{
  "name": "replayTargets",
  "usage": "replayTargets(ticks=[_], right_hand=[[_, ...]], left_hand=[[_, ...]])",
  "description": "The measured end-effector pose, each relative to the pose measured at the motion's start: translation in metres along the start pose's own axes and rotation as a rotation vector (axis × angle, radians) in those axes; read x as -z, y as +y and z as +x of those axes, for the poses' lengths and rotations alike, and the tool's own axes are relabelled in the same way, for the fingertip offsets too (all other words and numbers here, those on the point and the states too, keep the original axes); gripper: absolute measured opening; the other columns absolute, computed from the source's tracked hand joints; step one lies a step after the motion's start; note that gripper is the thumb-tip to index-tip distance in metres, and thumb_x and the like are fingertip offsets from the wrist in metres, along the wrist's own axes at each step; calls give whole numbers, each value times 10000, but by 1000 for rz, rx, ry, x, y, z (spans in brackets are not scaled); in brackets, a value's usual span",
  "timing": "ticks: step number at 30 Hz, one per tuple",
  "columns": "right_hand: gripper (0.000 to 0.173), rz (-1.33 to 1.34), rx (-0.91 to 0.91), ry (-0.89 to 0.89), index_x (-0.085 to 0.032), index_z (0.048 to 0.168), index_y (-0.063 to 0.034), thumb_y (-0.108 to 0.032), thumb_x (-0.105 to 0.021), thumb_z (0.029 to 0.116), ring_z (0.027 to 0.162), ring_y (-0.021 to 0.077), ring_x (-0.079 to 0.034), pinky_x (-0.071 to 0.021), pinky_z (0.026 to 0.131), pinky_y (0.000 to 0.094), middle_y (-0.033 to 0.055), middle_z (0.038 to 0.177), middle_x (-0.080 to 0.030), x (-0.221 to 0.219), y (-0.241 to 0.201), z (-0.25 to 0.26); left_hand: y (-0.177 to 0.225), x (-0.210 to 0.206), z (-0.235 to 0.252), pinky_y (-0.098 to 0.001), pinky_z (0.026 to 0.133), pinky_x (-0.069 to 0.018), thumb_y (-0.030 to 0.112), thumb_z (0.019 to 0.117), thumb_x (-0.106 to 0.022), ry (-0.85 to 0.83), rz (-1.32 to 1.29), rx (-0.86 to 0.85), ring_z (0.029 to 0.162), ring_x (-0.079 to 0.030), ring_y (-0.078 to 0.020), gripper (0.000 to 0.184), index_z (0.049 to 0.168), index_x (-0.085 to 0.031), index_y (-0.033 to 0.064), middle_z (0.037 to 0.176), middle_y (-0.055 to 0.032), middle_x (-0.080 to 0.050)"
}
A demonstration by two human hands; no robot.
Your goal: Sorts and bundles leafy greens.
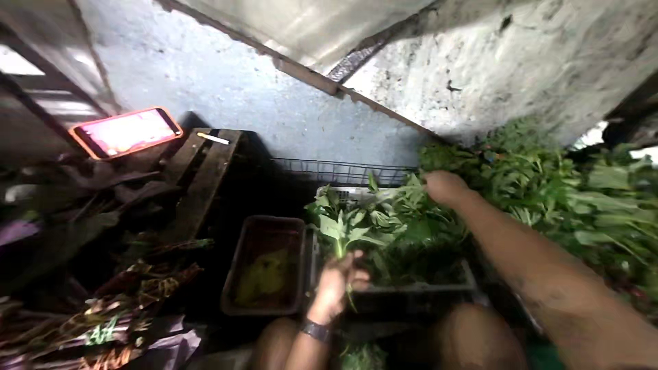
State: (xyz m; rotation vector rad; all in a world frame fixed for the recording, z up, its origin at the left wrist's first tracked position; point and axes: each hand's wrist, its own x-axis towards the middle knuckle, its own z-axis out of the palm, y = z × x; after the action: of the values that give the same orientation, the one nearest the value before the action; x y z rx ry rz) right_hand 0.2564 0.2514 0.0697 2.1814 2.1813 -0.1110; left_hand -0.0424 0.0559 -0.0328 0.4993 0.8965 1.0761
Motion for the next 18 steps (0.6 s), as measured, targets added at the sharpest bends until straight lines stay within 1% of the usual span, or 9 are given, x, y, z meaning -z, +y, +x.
replayTargets(ticks=[2,3,5,6,8,10,14,16,18], right_hand=[[296,-43,-11,-77,-691,1235,-33,-223,-587,1034,1176,480,-616,-489,949,702,272,1287,-629,-6,-13,-5],[316,-32,-5,-51,-681,1263,-29,-226,-590,1034,1223,484,-581,-473,988,692,279,1339,-589,-8,-17,-9],[369,7,-40,-5,-624,1337,3,-219,-575,1045,1288,517,-518,-442,1027,689,317,1410,-517,-12,-19,-15],[385,20,-72,-30,-605,1356,15,-223,-549,1059,1300,514,-516,-435,1042,681,321,1425,-508,-15,-18,-19],[369,51,-94,-108,-637,1325,-4,-246,-531,1067,1279,475,-556,-441,1047,666,284,1382,-573,-22,-15,-30],[345,132,-78,-110,-659,1298,-22,-246,-551,1059,1238,459,-583,-450,1039,661,262,1321,-613,-24,-10,-48],[421,465,-24,59,-591,1402,-78,-297,-602,1042,1148,398,-645,-491,997,639,228,1274,-654,-12,-8,-112],[450,642,-20,112,-558,1418,-39,-285,-589,1043,1168,356,-636,-505,1011,569,249,1315,-620,-13,-5,-143],[471,776,-98,140,-535,1414,2,-297,-549,1052,1102,265,-653,-552,951,473,236,1308,-615,-27,1,-167]], left_hand=[[-1,4,1,-329,472,-561,252,1119,-405,-48,27,-16,500,-601,-169,348,1279,-615,25,615,-46,-559],[0,5,2,-279,425,-506,265,1118,-411,-62,41,-20,466,-539,-131,340,1290,-616,54,625,-27,-533],[4,7,4,-222,378,-399,289,1118,-410,-54,50,-18,428,-418,-81,330,1291,-612,94,642,5,-482],[5,6,5,-215,374,-372,296,1119,-408,-33,44,-17,420,-386,-71,330,1282,-613,96,635,14,-459],[9,7,8,-214,370,-360,311,1121,-401,5,33,-12,413,-370,-69,341,1253,-623,88,619,21,-444],[13,4,13,-208,367,-357,318,1120,-402,9,16,-5,411,-374,-66,349,1233,-624,73,617,19,-452],[13,-2,12,-195,368,-362,256,1053,-579,65,-30,4,410,-396,-55,252,1193,-642,56,611,21,-464],[8,-1,11,-189,363,-357,243,1032,-612,66,-60,-6,402,-393,-53,236,1175,-637,56,597,23,-460],[2,0,13,-189,352,-351,234,1030,-609,49,-74,-21,385,-383,-52,232,1169,-635,50,577,25,-449]])
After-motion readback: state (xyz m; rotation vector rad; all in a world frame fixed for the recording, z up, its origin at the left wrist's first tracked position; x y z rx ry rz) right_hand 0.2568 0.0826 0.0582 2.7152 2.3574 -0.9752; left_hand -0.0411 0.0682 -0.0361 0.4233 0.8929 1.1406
